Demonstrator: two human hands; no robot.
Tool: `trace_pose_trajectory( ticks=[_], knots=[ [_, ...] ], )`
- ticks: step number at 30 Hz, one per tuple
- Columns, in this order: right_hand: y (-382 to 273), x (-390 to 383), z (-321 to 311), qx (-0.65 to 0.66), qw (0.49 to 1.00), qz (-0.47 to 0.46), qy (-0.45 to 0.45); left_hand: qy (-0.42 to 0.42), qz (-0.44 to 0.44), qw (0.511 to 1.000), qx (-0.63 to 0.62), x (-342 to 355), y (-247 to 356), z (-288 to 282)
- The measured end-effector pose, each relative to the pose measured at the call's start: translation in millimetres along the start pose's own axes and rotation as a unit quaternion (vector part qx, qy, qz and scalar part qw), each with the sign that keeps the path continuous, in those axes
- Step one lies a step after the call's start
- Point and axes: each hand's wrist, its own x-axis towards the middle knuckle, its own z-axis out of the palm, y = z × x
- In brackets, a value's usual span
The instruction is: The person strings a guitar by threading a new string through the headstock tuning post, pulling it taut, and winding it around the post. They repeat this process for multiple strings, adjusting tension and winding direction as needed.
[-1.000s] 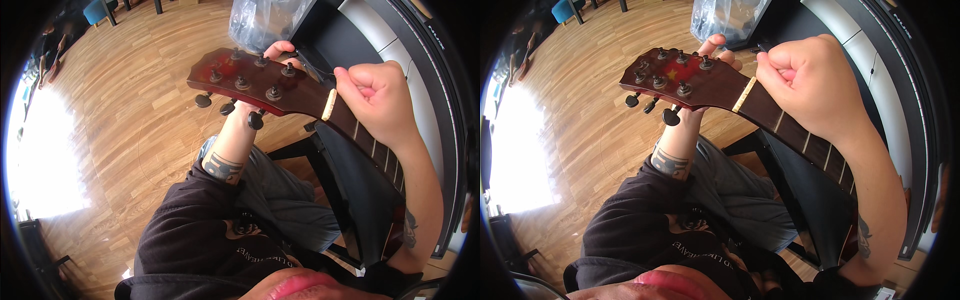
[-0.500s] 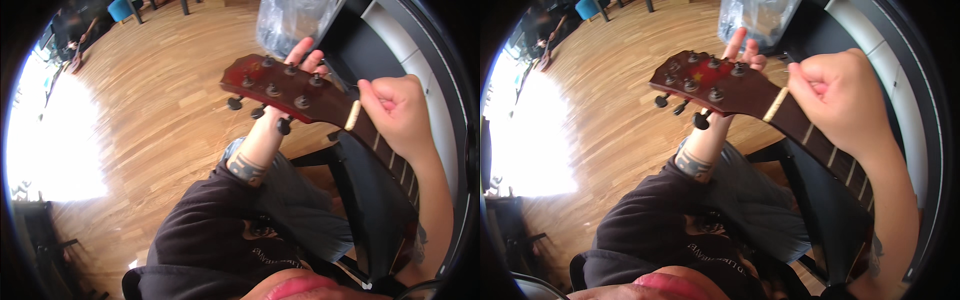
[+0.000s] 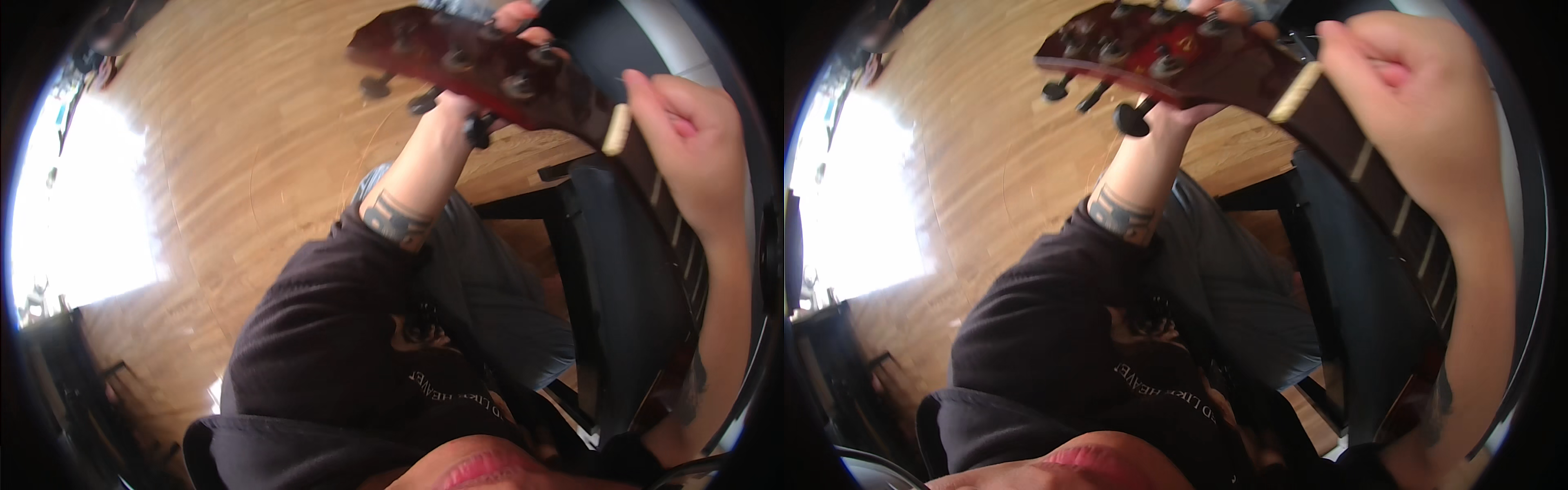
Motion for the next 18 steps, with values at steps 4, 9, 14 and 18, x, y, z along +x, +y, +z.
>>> trace_pose_trajectory(
  ticks=[4,9,14,18],
  knots=[
    [6.3,-2.7,-7.2,-0.006,0.998,0.049,-0.05,0.036,0.034,0.989,0.141,5.4,-2.3,9.6],
    [2.9,-3.5,-2.2,0.004,0.996,0.061,-0.058,0.06,0.004,0.988,0.145,-2.9,-0.2,17.3],
    [5.0,-3.4,0.6,-0.003,0.998,0.049,-0.045,0.034,-0.051,0.998,0.013,-8.9,0.7,2.9],
    [-6.5,1.8,0.2,0.03,0.998,0.044,-0.025,-0.146,-0.025,0.975,-0.164,5.0,-23.0,-10.1]
  ],
)
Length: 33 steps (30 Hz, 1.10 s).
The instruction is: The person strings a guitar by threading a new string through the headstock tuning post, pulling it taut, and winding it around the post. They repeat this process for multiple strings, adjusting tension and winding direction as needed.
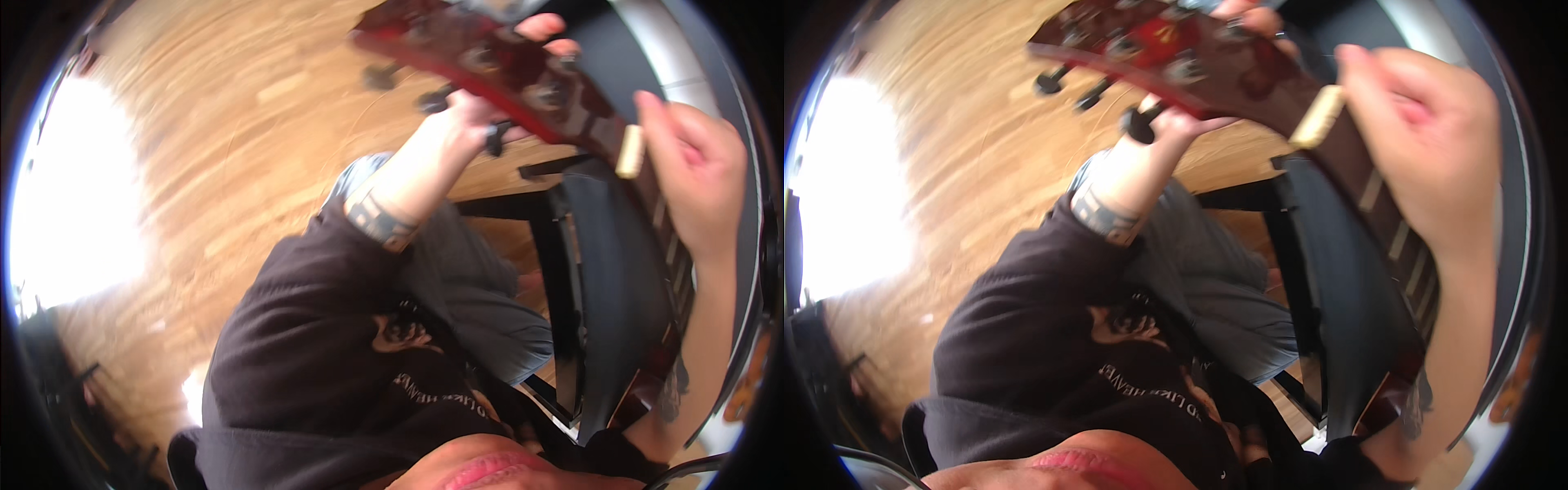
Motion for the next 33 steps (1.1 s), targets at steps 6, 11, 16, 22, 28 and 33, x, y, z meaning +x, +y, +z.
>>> trace_pose_trajectory(
  ticks=[6,11,16,22,28,33],
  knots=[
    [-1.9,-1.7,-1.5,0.003,0.999,-0.04,0.031,0.005,0.003,0.996,0.088,2.5,12.7,16.1],
    [-1.2,-0.6,2.3,-0.013,0.997,-0.062,0.043,-0.021,0.016,0.999,0.03,2.7,11.2,1.1],
    [0.0,-0.6,2.0,-0.024,0.996,-0.073,0.046,0.022,0.02,0.997,0.066,-0.6,12.5,31.0],
    [-1.4,-0.4,0.8,-0.026,0.996,-0.067,0.044,-0.035,-0.044,0.997,0.046,1.2,18.9,27.9],
    [-2.1,0.3,1.4,-0.027,0.997,-0.061,0.044,-0.035,-0.042,0.996,-0.076,3.3,9.7,10.4],
    [-0.1,-0.7,2.1,-0.02,0.997,-0.062,0.047,0.051,-0.011,0.996,0.074,3.4,8.4,25.3]
  ],
)
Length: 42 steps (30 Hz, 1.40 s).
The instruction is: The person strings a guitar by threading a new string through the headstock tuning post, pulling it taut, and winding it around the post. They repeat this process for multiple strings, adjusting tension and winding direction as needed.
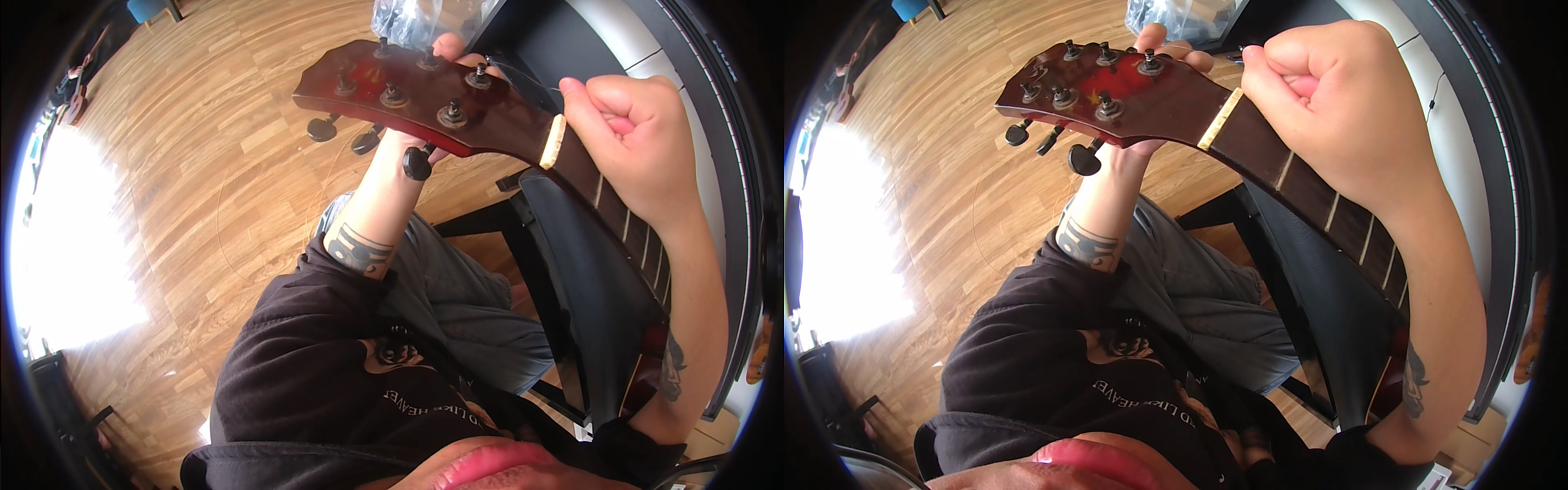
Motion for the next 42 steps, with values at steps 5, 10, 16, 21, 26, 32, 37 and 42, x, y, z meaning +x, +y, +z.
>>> trace_pose_trajectory(
  ticks=[5,10,16,21,26,32,37,42],
  knots=[
    [-0.7,1.0,-1.0,0.005,1.0,-0.001,-0.012,0.022,0.051,0.998,0.001,-9.6,-1.5,-11.7],
    [-1.4,2.6,-4.9,-0.004,0.999,0.021,-0.04,0.064,0.073,0.995,-0.006,-14.9,-1.0,-4.1],
    [-1.2,1.8,-5.5,-0.005,0.999,0.023,-0.043,-0.034,0.047,0.998,-0.024,-10.8,2.3,-13.8],
    [-0.6,1.6,-5.3,-0.007,0.999,0.013,-0.036,-0.06,0.002,0.998,0.031,-10.1,8.2,-24.3],
    [-3.4,2.0,-6.5,-0.021,0.999,0.012,-0.037,-0.029,0.015,0.999,-0.003,-7.8,-0.7,-19.7],
    [1.4,0.7,-0.9,0.002,1.0,-0.003,-0.009,-0.049,-0.04,0.991,-0.121,5.7,-7.5,-9.1],
    [-0.4,0.5,-6.3,-0.005,0.999,0.032,-0.037,0.003,0.012,0.997,-0.071,5.2,-13.6,11.8],
    [0.4,-0.2,-1.3,-0.014,1.0,-0.02,0.012,0.031,0.017,0.999,-0.015,-0.3,-5.6,1.8]
  ],
)
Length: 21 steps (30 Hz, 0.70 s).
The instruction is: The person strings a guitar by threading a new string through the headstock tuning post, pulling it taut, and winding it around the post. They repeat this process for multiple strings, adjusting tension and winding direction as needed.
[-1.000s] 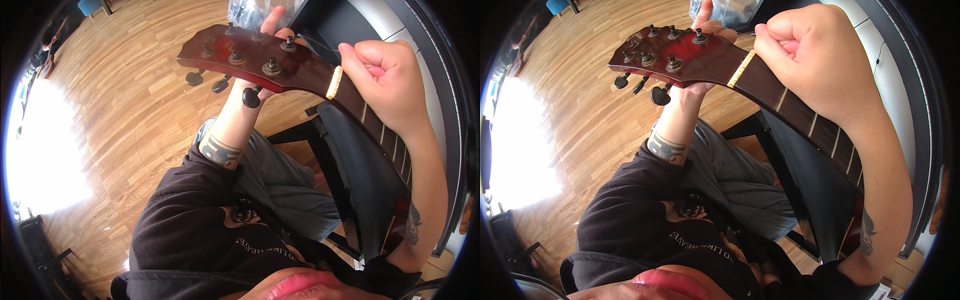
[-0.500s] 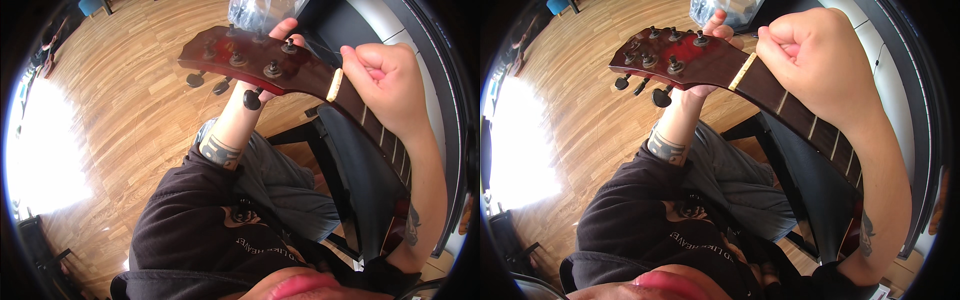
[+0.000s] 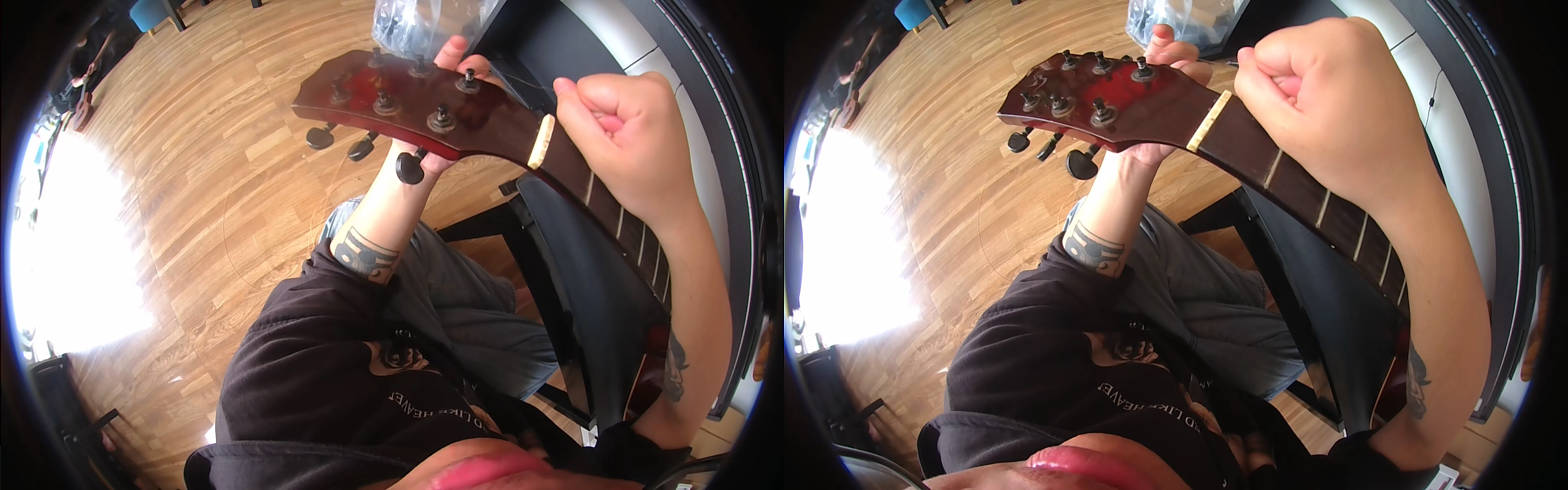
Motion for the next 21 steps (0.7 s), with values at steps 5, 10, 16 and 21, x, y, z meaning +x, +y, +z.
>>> trace_pose_trajectory(
  ticks=[5,10,16,21],
  knots=[
    [-5.3,1.9,-8.0,-0.014,0.999,0.03,-0.028,0.02,-0.046,0.999,0.017,-3.2,-0.5,-0.5],
    [-4.5,2.4,-6.7,-0.012,0.999,0.02,-0.027,0.007,-0.046,0.999,-0.01,-2.4,4.1,8.1],
    [-4.0,3.7,-5.6,-0.017,1.0,0.012,-0.018,-0.018,0.006,0.998,-0.056,4.0,-9.3,12.0],
    [-3.8,3.8,-5.5,-0.016,1.0,0.005,-0.017,-0.004,-0.041,0.998,0.057,-0.6,5.6,3.6]
  ],
)
